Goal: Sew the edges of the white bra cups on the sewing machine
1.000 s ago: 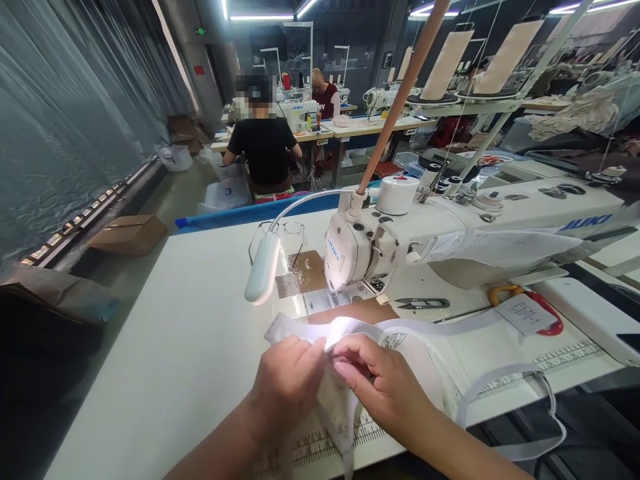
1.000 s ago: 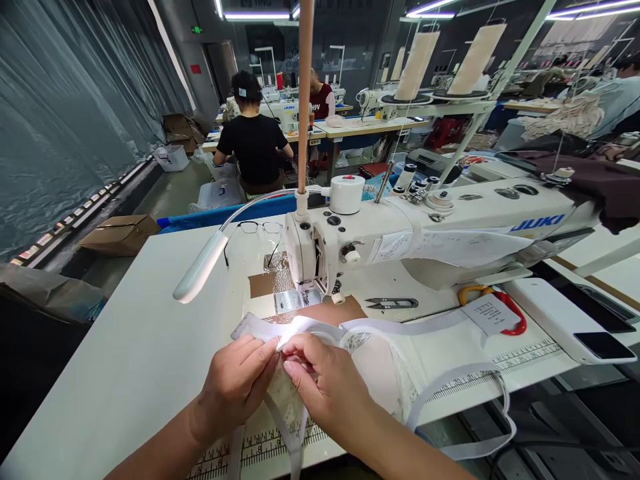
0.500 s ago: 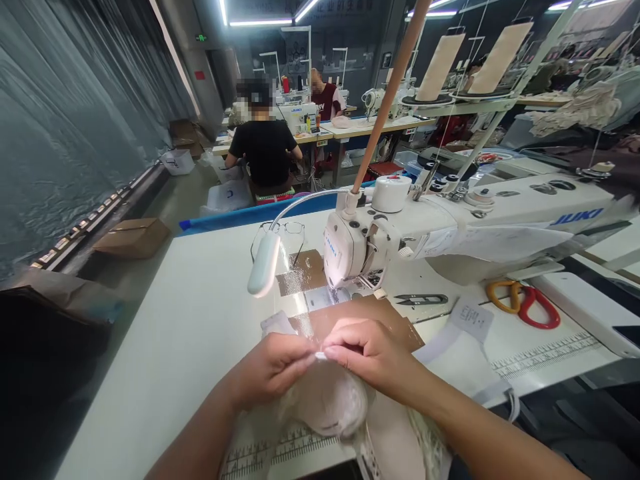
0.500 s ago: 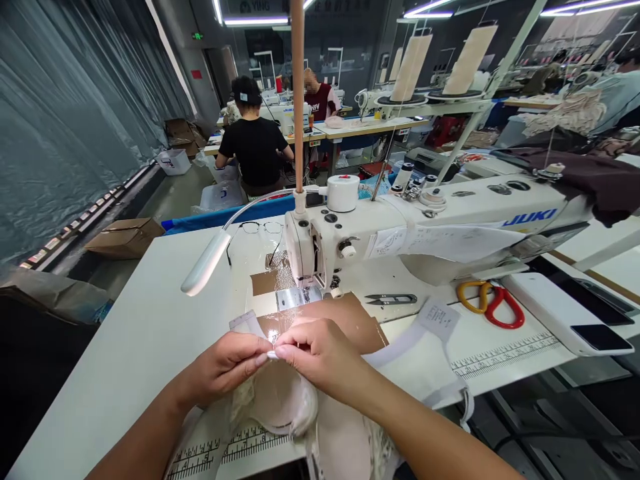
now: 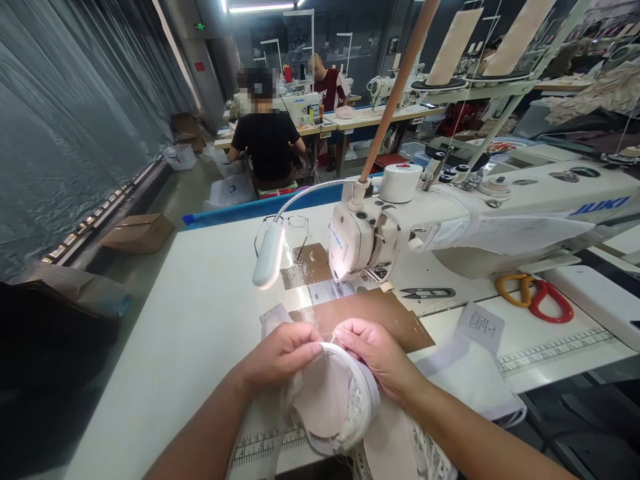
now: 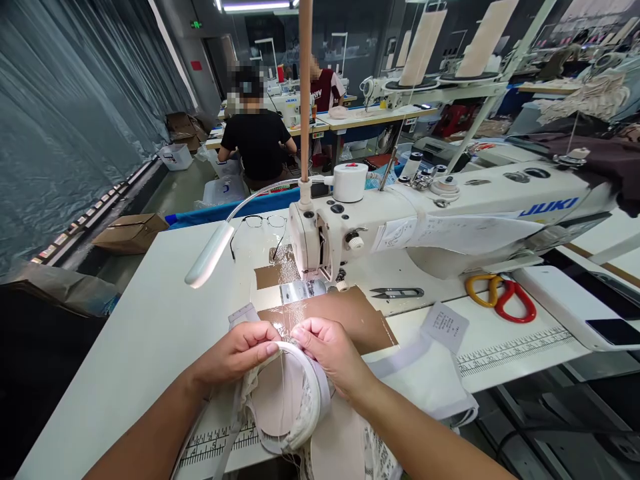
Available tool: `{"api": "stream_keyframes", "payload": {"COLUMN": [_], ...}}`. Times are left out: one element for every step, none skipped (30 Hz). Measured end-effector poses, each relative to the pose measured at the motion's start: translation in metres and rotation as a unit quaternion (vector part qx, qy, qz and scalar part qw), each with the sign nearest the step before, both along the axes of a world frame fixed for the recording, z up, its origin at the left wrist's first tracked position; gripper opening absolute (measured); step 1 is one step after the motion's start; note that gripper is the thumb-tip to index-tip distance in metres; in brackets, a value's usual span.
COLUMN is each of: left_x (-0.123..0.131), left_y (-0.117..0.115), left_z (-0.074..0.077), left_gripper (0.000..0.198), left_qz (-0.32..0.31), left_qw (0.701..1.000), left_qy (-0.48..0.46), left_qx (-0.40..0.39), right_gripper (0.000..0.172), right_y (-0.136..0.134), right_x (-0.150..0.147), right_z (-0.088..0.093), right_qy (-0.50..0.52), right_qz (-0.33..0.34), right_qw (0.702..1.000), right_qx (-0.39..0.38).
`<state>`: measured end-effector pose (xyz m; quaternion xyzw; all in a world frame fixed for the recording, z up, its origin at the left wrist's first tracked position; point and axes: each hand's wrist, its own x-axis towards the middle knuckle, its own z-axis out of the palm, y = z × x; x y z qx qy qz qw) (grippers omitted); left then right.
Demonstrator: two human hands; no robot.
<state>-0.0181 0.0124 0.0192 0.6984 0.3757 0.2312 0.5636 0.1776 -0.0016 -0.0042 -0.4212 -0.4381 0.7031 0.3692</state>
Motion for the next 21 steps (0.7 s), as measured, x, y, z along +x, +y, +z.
{"api": "stream_keyframes", "payload": {"left_x": [0.0, -0.001, 0.0, 0.0, 0.001, 0.002, 0.003, 0.003, 0.004, 0.004, 0.004, 0.003, 0.003, 0.002, 0.002, 0.001, 0.001, 0.001, 0.001, 0.001, 0.002], "left_y": [-0.001, -0.001, -0.002, -0.003, -0.004, -0.004, -0.004, -0.003, -0.003, -0.002, -0.001, 0.0, 0.001, 0.001, 0.001, 0.001, 0.001, 0.0, -0.001, -0.002, -0.003], "left_z": [0.0, 0.0, 0.0, 0.0, -0.001, -0.001, -0.002, -0.003, -0.005, -0.006, -0.007, -0.008, -0.009, -0.01, -0.01, -0.01, -0.01, -0.009, -0.008, -0.008, -0.008], "left_gripper": [0.023, 0.022, 0.022, 0.021, 0.02, 0.02, 0.02, 0.021, 0.022, 0.023, 0.024, 0.024, 0.024, 0.023, 0.023, 0.022, 0.022, 0.021, 0.02, 0.02, 0.02], "left_qz": [0.001, -0.001, -0.004, -0.009, -0.019, -0.027, -0.033, -0.035, -0.036, -0.034, -0.032, -0.032, -0.034, -0.034, -0.034, -0.032, -0.029, -0.027, -0.028, -0.031, -0.035], "left_qw": [1.0, 1.0, 1.0, 1.0, 1.0, 0.999, 0.999, 0.998, 0.998, 0.998, 0.998, 0.997, 0.997, 0.996, 0.996, 0.996, 0.997, 0.997, 0.997, 0.997, 0.997], "left_qy": [0.001, 0.001, -0.001, -0.006, -0.012, -0.019, -0.025, -0.03, -0.033, -0.035, -0.037, -0.039, -0.041, -0.043, -0.042, -0.041, -0.039, -0.035, -0.03, -0.026, -0.023], "left_qx": [-0.002, -0.004, -0.005, -0.008, -0.014, -0.02, -0.027, -0.032, -0.038, -0.042, -0.046, -0.053, -0.059, -0.063, -0.066, -0.067, -0.067, -0.067, -0.067, -0.066, -0.064], "right_gripper": [0.035, 0.035, 0.035, 0.036, 0.036, 0.036, 0.035, 0.035, 0.035, 0.035, 0.035, 0.035, 0.035, 0.035, 0.035, 0.035, 0.035, 0.036, 0.036, 0.036, 0.036], "right_y": [-0.001, -0.002, -0.003, -0.003, -0.004, -0.004, -0.004, -0.004, -0.004, -0.004, -0.005, -0.006, -0.007, -0.008, -0.009, -0.01, -0.011, -0.012, -0.012, -0.012, -0.011], "right_x": [0.0, 0.0, 0.0, -0.001, -0.002, -0.003, -0.003, -0.004, -0.004, -0.004, -0.004, -0.004, -0.003, -0.002, -0.002, -0.002, -0.002, -0.002, -0.003, -0.004, -0.004], "right_z": [0.002, 0.004, 0.007, 0.009, 0.011, 0.011, 0.01, 0.008, 0.006, 0.003, 0.0, -0.002, -0.004, -0.004, -0.004, -0.003, -0.002, -0.001, 0.001, 0.002, 0.003], "right_qy": [-0.003, -0.009, -0.019, -0.035, -0.055, -0.073, -0.081, -0.075, -0.058, -0.035, -0.01, 0.009, 0.019, 0.023, 0.023, 0.017, 0.006, -0.008, -0.027, -0.05, -0.072], "right_qz": [0.01, 0.021, 0.03, 0.037, 0.037, 0.032, 0.018, -0.005, -0.032, -0.056, -0.073, -0.08, -0.078, -0.066, -0.049, -0.031, -0.012, 0.007, 0.022, 0.03, 0.034], "right_qw": [1.0, 1.0, 0.999, 0.999, 0.997, 0.995, 0.994, 0.994, 0.995, 0.997, 0.997, 0.997, 0.997, 0.997, 0.998, 0.999, 1.0, 1.0, 0.999, 0.998, 0.995], "right_qx": [-0.002, -0.002, 0.003, 0.016, 0.038, 0.06, 0.076, 0.079, 0.071, 0.051, 0.028, 0.009, -0.003, -0.012, -0.018, -0.022, -0.022, -0.016, -0.001, 0.024, 0.053]}}
